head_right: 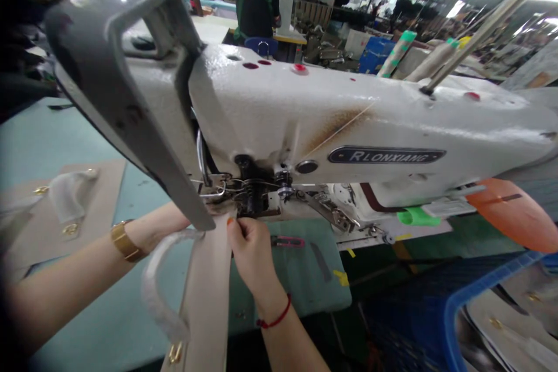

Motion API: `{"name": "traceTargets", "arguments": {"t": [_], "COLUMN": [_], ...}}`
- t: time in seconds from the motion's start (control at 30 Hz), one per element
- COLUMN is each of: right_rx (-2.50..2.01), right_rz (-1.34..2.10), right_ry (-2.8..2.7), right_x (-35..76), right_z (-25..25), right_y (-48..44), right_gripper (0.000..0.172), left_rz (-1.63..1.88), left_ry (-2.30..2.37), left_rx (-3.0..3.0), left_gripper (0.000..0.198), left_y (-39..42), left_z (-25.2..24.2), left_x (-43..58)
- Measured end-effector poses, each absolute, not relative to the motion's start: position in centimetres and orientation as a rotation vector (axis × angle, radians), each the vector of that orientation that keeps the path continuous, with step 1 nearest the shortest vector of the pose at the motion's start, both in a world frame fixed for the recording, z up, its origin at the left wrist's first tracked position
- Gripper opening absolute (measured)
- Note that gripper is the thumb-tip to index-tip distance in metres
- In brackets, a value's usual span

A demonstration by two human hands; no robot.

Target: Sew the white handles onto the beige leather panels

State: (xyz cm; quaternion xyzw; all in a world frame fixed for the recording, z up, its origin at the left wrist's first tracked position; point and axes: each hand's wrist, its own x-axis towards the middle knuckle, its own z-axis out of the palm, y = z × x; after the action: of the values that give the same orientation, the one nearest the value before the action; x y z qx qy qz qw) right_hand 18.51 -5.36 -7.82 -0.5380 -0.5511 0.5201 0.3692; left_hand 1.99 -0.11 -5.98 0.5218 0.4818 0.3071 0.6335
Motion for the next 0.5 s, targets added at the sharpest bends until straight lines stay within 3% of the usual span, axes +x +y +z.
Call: {"name": "traceTargets", "arguments": {"t": [0.5], "right_rx": [-1.358], "right_rz": [1.261], "right_ry": [-1.491], "right_x": [18.96], "right_z": [-7.73], "right_y": [-4.88], "right_gripper": [0.037], "left_rz": [0.701], "left_ry": [1.135], "left_rx": [1.059], "left_gripper": [0.026], "left_y": [-0.58], "left_z": [-5.85], "left_x": [2.17]}}
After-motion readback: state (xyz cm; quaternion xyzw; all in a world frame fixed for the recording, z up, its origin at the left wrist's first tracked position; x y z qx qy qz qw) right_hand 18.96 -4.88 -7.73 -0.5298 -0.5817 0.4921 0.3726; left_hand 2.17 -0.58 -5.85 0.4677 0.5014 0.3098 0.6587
